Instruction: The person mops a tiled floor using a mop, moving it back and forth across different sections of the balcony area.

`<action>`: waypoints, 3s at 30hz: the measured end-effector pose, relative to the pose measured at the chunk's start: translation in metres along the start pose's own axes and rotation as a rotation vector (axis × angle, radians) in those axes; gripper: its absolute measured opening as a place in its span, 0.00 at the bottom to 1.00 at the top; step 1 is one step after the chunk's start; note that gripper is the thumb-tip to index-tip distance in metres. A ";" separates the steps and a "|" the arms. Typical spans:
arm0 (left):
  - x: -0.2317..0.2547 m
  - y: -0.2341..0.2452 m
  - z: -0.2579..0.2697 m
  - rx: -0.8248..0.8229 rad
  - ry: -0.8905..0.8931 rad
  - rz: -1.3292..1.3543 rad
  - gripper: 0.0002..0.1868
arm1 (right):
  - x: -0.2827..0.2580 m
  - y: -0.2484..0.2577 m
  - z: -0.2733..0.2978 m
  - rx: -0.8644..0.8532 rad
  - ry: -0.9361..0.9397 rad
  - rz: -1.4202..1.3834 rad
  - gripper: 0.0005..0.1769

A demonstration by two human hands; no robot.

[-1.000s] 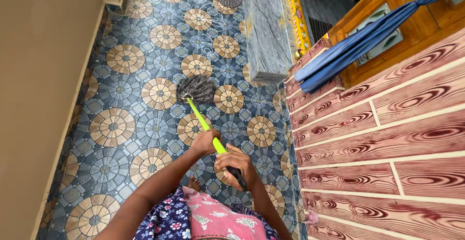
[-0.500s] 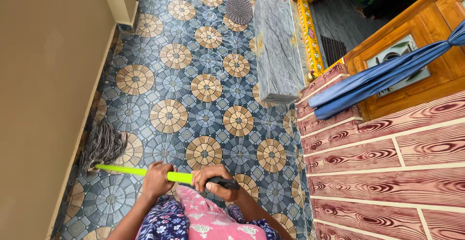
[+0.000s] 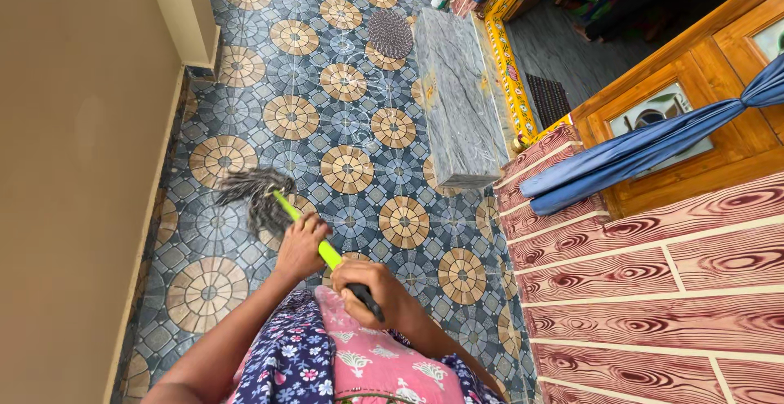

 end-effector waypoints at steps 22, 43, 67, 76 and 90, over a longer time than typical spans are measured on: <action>0.014 0.193 -0.025 0.145 -0.136 0.556 0.22 | 0.165 -0.098 -0.130 0.275 -0.320 0.665 0.12; -0.106 0.184 -0.226 -0.360 -0.257 1.583 0.34 | 0.425 -0.104 -0.085 0.577 -0.788 0.037 0.33; -0.230 0.201 -0.313 0.227 -0.220 0.822 0.20 | 0.567 -0.056 -0.478 -0.141 -0.603 0.397 0.40; -0.452 0.334 -0.222 0.961 0.075 1.236 0.27 | 0.411 -0.147 -0.580 -0.271 -0.224 0.411 0.18; -0.407 0.224 -0.430 0.244 0.037 1.470 0.25 | 0.520 -0.050 -0.453 0.316 -0.907 0.528 0.17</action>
Point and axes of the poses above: each hand's wrist, its own z-axis away from the middle knuckle, its own y-axis out of the back of the hand, x = y × z, the point moved 2 cm from there along -z, towards the middle knuckle, and after that the axes turned 4 degrees about z, right-handed, at the moved point
